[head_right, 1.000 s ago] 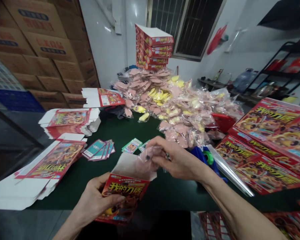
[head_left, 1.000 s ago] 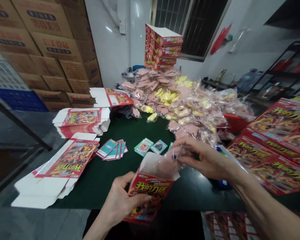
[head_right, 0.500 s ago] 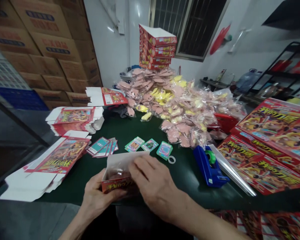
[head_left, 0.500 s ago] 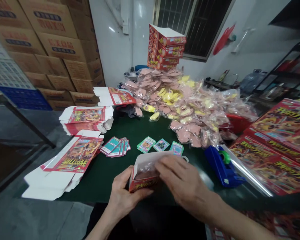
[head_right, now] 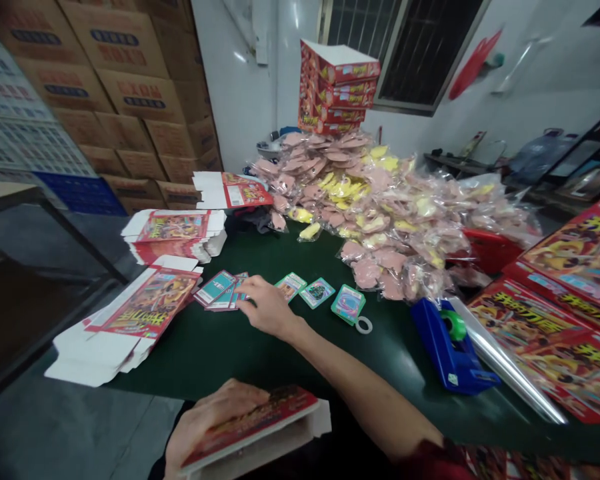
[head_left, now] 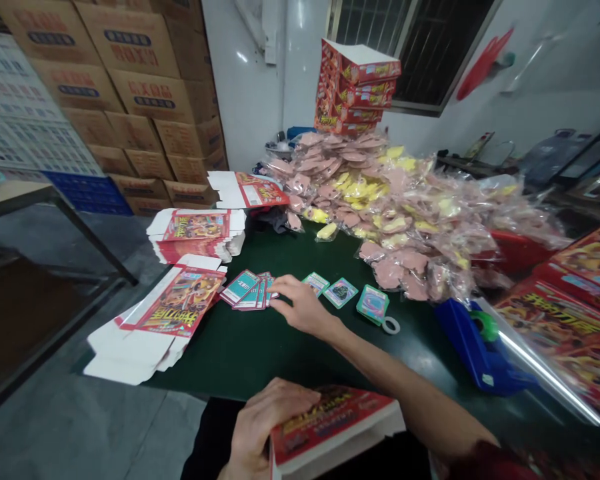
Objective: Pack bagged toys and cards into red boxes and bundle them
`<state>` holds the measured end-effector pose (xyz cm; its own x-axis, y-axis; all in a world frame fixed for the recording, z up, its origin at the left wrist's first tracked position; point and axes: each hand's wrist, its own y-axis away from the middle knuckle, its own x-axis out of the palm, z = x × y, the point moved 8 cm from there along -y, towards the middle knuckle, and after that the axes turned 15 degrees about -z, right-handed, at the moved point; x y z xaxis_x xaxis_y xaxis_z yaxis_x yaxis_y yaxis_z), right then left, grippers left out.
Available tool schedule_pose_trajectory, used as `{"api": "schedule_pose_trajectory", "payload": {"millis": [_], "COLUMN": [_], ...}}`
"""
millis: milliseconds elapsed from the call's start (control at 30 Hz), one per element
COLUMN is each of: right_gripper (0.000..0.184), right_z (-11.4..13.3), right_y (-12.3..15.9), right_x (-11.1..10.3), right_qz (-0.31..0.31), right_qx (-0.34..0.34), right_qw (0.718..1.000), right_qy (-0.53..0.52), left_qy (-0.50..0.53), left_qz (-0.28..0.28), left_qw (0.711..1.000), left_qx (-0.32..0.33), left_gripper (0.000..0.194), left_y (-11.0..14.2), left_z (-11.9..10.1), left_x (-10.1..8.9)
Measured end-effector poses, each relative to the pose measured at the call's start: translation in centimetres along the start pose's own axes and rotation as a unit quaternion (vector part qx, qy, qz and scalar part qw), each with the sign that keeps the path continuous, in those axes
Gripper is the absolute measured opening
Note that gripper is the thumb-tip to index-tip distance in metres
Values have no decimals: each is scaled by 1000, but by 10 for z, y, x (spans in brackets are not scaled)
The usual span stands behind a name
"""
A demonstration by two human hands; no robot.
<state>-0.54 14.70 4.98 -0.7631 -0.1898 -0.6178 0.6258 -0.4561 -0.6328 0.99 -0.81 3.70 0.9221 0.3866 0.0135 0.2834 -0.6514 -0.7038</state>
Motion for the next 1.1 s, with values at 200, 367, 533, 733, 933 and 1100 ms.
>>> {"api": "schedule_pose_trajectory", "payload": {"millis": [200, 367, 533, 733, 933, 1100], "right_gripper": [51, 43, 21, 21, 24, 17], "right_z": [13, 6, -1, -11, -8, -4], "right_y": [-21, -19, 2, 36, 40, 36], "right_x": [86, 108, 90, 64, 62, 61], "right_qz": [60, 86, 108, 90, 53, 34], "right_qx": [-30, -3, -31, -71, -121, -144], "right_qw": [995, 985, 979, 970, 967, 970], "right_qy": [73, 147, 172, 216, 217, 195], "left_qy": [0, 35, 63, 46, 13, 16], "left_qz": [26, 11, -38, -70, -43, -22], "left_qw": [1000, 999, 997, 996, 998, 998], "left_qx": [13, 1, -15, -22, -47, -60], "left_gripper": [30, 30, 28, 32, 36, 37], "left_y": [-1, 2, -4, -4, 3, 4], "left_z": [-6, 0, 5, 0, 4, 4], "left_x": [6, 9, -4, -1, 8, 12]}}
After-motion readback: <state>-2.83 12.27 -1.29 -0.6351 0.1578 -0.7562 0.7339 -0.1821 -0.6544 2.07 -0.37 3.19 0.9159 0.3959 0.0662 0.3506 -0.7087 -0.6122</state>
